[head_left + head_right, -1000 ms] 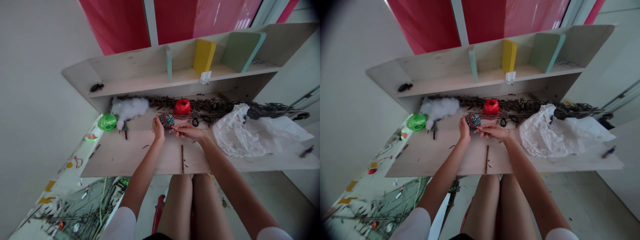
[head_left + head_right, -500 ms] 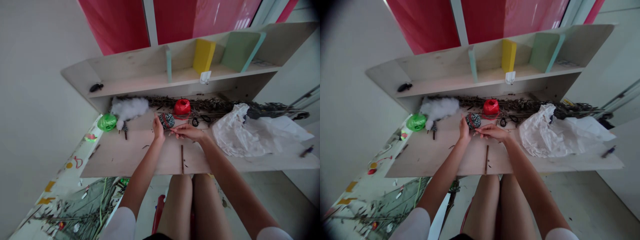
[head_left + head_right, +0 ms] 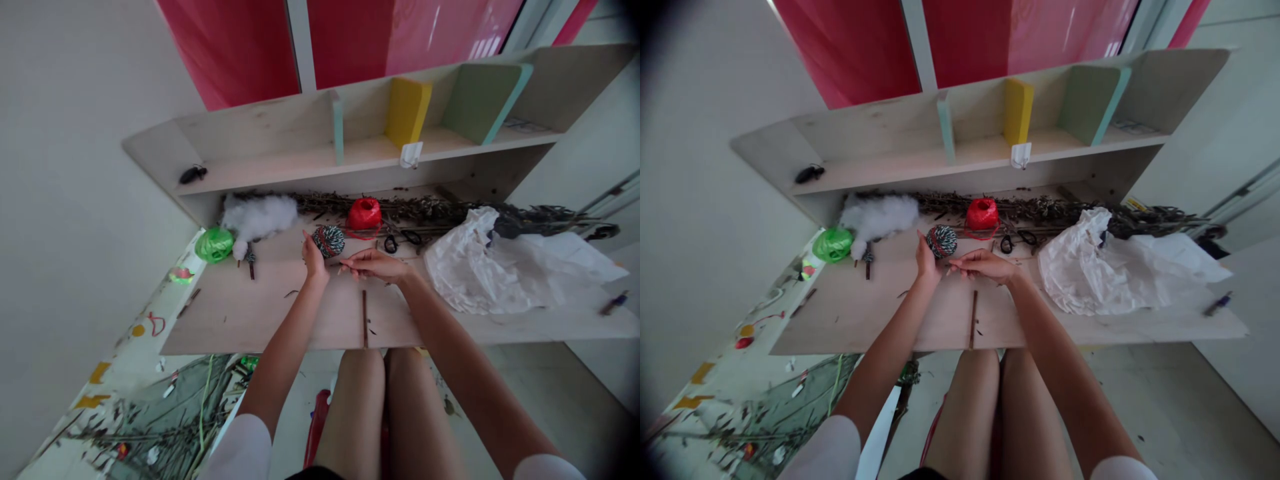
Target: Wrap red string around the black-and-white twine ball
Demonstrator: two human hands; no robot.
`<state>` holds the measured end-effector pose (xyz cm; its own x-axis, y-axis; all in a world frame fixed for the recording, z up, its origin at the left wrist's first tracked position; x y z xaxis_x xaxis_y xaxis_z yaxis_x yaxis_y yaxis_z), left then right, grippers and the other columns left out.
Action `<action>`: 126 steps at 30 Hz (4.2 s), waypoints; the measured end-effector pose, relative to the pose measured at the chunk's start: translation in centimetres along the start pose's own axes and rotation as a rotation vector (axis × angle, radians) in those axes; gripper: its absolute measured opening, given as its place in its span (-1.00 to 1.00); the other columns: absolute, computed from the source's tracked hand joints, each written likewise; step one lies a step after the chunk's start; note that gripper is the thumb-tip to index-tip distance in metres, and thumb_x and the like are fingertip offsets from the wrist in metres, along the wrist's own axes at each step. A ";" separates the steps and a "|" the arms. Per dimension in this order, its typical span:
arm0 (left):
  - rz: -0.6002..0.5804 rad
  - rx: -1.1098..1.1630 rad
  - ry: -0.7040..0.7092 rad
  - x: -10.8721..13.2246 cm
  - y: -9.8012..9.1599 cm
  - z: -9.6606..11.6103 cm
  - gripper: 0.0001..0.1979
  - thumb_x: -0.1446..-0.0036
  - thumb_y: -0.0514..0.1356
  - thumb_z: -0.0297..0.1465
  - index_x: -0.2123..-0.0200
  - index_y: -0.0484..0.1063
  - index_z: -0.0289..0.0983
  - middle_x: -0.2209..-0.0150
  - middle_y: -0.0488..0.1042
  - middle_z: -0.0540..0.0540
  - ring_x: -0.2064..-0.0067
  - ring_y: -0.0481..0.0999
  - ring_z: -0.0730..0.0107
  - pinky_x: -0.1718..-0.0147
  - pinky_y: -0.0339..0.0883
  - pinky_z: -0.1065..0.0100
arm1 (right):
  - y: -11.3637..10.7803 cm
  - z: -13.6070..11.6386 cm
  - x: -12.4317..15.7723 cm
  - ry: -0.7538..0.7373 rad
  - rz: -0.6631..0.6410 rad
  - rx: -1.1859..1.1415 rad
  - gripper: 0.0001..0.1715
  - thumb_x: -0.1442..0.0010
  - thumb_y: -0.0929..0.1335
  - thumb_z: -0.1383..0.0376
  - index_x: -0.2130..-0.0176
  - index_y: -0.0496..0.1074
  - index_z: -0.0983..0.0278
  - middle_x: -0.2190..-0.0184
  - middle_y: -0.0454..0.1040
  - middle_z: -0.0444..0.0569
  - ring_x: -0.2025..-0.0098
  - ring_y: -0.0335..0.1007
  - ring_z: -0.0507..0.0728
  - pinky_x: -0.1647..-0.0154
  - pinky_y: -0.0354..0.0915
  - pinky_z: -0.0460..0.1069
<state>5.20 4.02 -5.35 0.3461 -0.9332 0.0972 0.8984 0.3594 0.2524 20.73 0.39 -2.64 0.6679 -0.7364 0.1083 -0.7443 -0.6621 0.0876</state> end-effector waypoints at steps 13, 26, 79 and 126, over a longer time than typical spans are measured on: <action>-0.250 0.346 -0.469 0.8 0.4 1.5 -0.62 -0.20 -0.12 -0.35 0.03 0.39 -0.24 0.23 0.53 -0.19 0.09 0.52 0.23 0.15 0.45 0.20 | -0.9 0.8 -0.5 -0.026 0.196 -0.252 -0.65 0.11 0.49 0.09 0.44 0.49 0.32 0.64 0.29 -0.20 0.58 0.12 -0.08 0.55 0.07 -0.14; -0.450 0.362 -0.603 2.3 0.4 3.0 -0.46 -0.17 -0.06 0.03 0.24 0.47 -0.28 0.31 0.54 -0.19 0.19 0.54 0.21 0.23 0.49 0.23 | -1.7 0.6 -0.4 -0.032 0.297 -0.526 -0.60 0.08 0.49 0.20 0.21 0.48 0.28 0.69 0.08 -0.32 0.63 0.01 -0.10 0.57 0.09 -0.15; -0.799 -0.085 -0.509 5.2 1.7 2.3 -0.66 0.03 0.28 -0.25 0.15 0.52 -0.25 0.25 0.59 -0.05 0.13 0.52 0.34 0.06 0.27 0.37 | -2.9 -0.9 0.4 -0.210 0.453 -0.670 -0.66 0.09 0.50 0.18 0.35 0.36 0.24 0.63 0.13 -0.30 0.62 -0.02 -0.12 0.57 0.05 -0.15; -0.004 -0.476 0.498 3.8 0.3 3.2 -0.53 -0.22 -0.13 -0.03 0.31 0.41 -0.21 0.37 0.44 -0.07 0.24 0.40 0.35 0.15 0.18 0.41 | -1.9 -0.5 0.3 -0.148 0.297 -0.286 -0.61 0.03 0.44 0.03 0.35 0.45 0.30 0.81 -0.01 -0.34 0.75 -0.25 -0.12 0.71 -0.26 -0.10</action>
<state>5.90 0.61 -1.82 0.3233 -0.8643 -0.3853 0.8814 0.4232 -0.2098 22.38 1.48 -2.26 0.4025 -0.9150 0.0287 -0.8625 -0.3685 0.3470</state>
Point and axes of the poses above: each hand's wrist, its own x-axis away from the middle knuckle, its own y-axis out of the palm, z = x × y, the point moved 2 cm from there along -x, towards the middle knuckle
